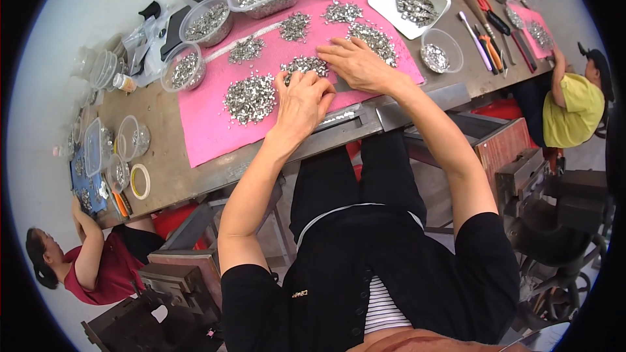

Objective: Placing small metal components into a jig and using a manual hand press to assemble them.

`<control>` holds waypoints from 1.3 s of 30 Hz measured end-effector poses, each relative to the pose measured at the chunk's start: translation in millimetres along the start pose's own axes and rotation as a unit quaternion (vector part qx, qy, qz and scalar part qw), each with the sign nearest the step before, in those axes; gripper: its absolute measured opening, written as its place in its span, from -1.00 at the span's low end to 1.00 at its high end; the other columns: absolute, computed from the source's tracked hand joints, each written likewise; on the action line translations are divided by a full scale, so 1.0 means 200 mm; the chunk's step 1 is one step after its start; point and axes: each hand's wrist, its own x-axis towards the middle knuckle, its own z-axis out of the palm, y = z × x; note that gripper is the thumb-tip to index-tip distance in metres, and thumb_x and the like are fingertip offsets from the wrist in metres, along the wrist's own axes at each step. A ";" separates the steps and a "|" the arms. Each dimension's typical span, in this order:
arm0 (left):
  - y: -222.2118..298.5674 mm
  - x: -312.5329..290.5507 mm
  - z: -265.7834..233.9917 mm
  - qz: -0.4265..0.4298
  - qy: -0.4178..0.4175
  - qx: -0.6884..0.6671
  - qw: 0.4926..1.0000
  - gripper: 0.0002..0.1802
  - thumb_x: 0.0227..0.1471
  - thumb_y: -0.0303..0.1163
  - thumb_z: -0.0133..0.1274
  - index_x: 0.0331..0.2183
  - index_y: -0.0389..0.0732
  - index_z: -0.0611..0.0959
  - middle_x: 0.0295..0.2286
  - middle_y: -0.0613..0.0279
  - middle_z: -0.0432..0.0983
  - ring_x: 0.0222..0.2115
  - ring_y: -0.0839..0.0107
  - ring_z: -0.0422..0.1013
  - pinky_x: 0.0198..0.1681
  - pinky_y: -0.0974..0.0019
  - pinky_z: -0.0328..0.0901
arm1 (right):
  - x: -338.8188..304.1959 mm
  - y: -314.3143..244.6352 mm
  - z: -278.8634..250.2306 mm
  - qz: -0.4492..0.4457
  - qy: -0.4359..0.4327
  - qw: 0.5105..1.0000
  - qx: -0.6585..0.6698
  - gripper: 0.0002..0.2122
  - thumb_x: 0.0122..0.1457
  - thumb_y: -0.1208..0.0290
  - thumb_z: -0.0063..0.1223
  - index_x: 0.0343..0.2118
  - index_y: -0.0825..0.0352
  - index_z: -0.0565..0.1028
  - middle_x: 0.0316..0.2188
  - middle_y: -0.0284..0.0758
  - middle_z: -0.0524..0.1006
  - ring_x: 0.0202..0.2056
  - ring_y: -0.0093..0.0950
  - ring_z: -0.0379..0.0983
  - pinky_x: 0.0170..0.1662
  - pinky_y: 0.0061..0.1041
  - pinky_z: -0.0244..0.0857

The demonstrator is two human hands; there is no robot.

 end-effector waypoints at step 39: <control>0.00 -0.03 0.01 -0.014 0.020 -0.010 1.000 -0.89 -0.08 -0.38 0.29 -0.42 -0.07 0.67 -0.40 0.32 0.41 -0.23 0.27 0.35 0.10 -0.17 0.04 | -0.02 0.07 -0.09 0.021 0.026 0.999 -0.025 -0.71 0.30 0.36 -0.08 0.02 0.33 0.48 0.01 -0.18 0.53 0.18 -0.18 0.33 0.29 0.00 0.06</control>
